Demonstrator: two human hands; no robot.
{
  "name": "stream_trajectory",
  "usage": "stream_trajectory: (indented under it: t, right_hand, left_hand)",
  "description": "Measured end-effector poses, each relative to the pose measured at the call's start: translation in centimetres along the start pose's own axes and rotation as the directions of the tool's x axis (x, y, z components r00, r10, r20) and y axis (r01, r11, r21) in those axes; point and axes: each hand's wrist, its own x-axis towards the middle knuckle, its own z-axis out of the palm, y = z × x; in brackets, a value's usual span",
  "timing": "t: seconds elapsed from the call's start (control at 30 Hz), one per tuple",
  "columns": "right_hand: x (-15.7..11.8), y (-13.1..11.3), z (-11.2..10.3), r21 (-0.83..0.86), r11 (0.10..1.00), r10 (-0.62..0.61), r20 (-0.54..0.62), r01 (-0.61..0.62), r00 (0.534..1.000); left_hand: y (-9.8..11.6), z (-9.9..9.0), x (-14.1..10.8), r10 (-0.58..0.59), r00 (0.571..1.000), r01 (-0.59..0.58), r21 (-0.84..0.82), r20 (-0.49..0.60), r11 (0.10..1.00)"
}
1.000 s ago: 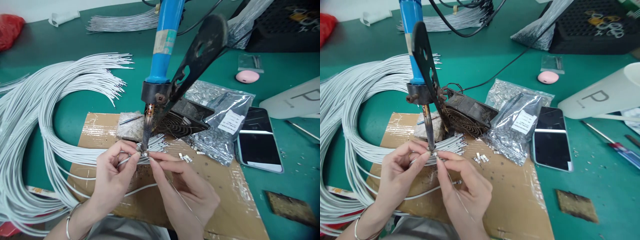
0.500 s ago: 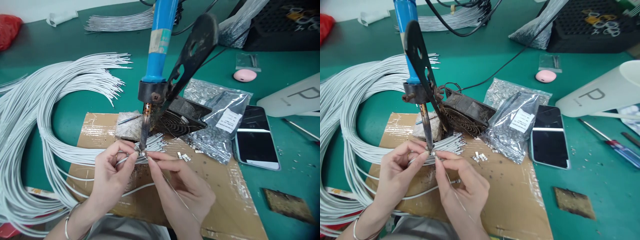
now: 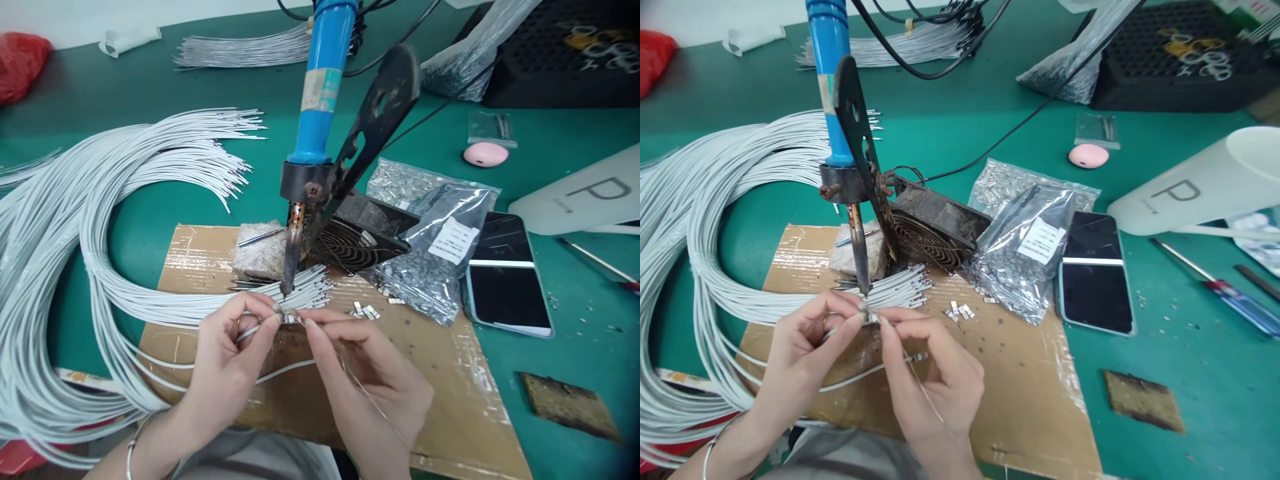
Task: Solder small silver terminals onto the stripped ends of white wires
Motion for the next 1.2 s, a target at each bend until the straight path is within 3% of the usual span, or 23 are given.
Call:
stream_trajectory:
  t: [0.07, 0.13, 0.2, 0.23, 0.33, 0.4, 0.47, 0.57, 0.67, 0.73, 0.8, 0.87, 0.93, 1.0, 1.07, 1.1, 1.13, 1.2]
  right_hand:
    - [0.3, 0.1, -1.4, 0.006, 0.998, 0.067, -0.092, -0.067, 0.993]
    - [0.9, 0.7, -3.5, 0.123, 0.986, 0.13, -0.168, -0.11, 0.977]
    - [1.7, 1.6, -6.1, 0.329, 0.933, 0.211, -0.168, -0.148, 0.963]
    - [2.0, 2.2, -7.2, 0.362, 0.917, 0.259, -0.213, -0.17, 0.942]
    - [2.6, 3.7, -9.3, 0.248, 0.946, 0.275, -0.274, -0.209, 0.921]
    - [2.4, 4.4, -9.4, 0.076, 0.975, 0.221, -0.3, -0.207, 0.928]
    - [1.9, 4.8, -9.0, -0.063, 0.985, 0.139, -0.239, -0.158, 0.961]
    - [1.2, 4.9, -8.3, -0.152, 0.986, 0.052, -0.141, -0.073, 0.989]
    - [1.2, 4.6, -8.3, -0.331, 0.942, 0.0, -0.152, -0.051, 0.988]
    - [1.7, 4.5, -8.5, -0.464, 0.885, -0.015, -0.137, -0.05, 0.99]
    - [2.4, 4.4, -8.6, -0.531, 0.845, 0.008, -0.09, -0.054, 0.996]
    - [3.1, 4.5, -8.5, -0.557, 0.829, 0.044, -0.04, -0.058, 0.998]
    - [3.8, 4.7, -8.4, -0.574, 0.817, 0.073, -0.005, -0.063, 0.997]
    - [4.3, 4.9, -8.3, -0.584, 0.809, 0.098, 0.014, -0.071, 0.995]
    - [4.5, 5.0, -8.4, -0.588, 0.804, 0.131, 0.026, -0.091, 0.991]
    - [4.5, 5.0, -8.5, -0.587, 0.803, 0.148, 0.03, -0.102, 0.988]
    - [4.5, 4.9, -8.6, -0.583, 0.804, 0.165, 0.033, -0.115, 0.986]
    - [4.2, 4.6, -8.8, -0.57, 0.809, 0.191, 0.029, -0.141, 0.981]
  left_hand:
    - [-0.3, -0.3, -1.0, -0.039, 0.994, 0.031, 0.072, 0.105, 0.997]
    - [-0.8, -1.0, -2.2, -0.057, 0.965, 0.008, 0.186, 0.257, 0.983]
    - [-1.6, -2.0, -3.3, 0.001, 0.917, -0.117, 0.269, 0.398, 0.956]
    - [-2.1, -2.7, -3.8, 0.048, 0.909, -0.187, 0.301, 0.414, 0.935]
    - [-3.8, -4.6, -4.4, 0.269, 0.92, -0.375, 0.444, 0.285, 0.814]
    - [-4.9, -5.6, -4.2, 0.395, 0.902, -0.406, 0.662, 0.177, 0.63]
    - [-5.6, -6.4, -3.6, 0.449, 0.878, -0.388, 0.8, 0.168, 0.459]
    - [-5.8, -7.3, -2.7, 0.466, 0.857, -0.414, 0.834, 0.221, 0.366]
    - [-5.1, -8.3, -2.3, 0.419, 0.857, -0.475, 0.776, 0.3, 0.415]
    - [-4.2, -9.1, -2.3, 0.338, 0.869, -0.492, 0.706, 0.361, 0.509]
    - [-2.9, -9.7, -2.5, 0.203, 0.874, -0.463, 0.633, 0.441, 0.62]
    - [-1.4, -9.7, -2.5, 0.0, 0.868, -0.354, 0.62, 0.496, 0.7]
    - [0.1, -8.7, -2.5, -0.167, 0.795, -0.269, 0.586, 0.583, 0.764]
    - [0.9, -6.9, -2.2, -0.276, 0.667, -0.183, 0.511, 0.692, 0.84]
    - [0.9, -4.8, -1.9, -0.296, 0.58, -0.032, 0.385, 0.759, 0.923]
    - [0.6, -3.9, -1.7, -0.295, 0.581, 0.064, 0.319, 0.758, 0.946]
    - [0.1, -3.1, -1.5, -0.291, 0.614, 0.144, 0.259, 0.733, 0.955]
    - [-0.9, -2.1, -1.1, -0.284, 0.721, 0.258, 0.137, 0.632, 0.957]
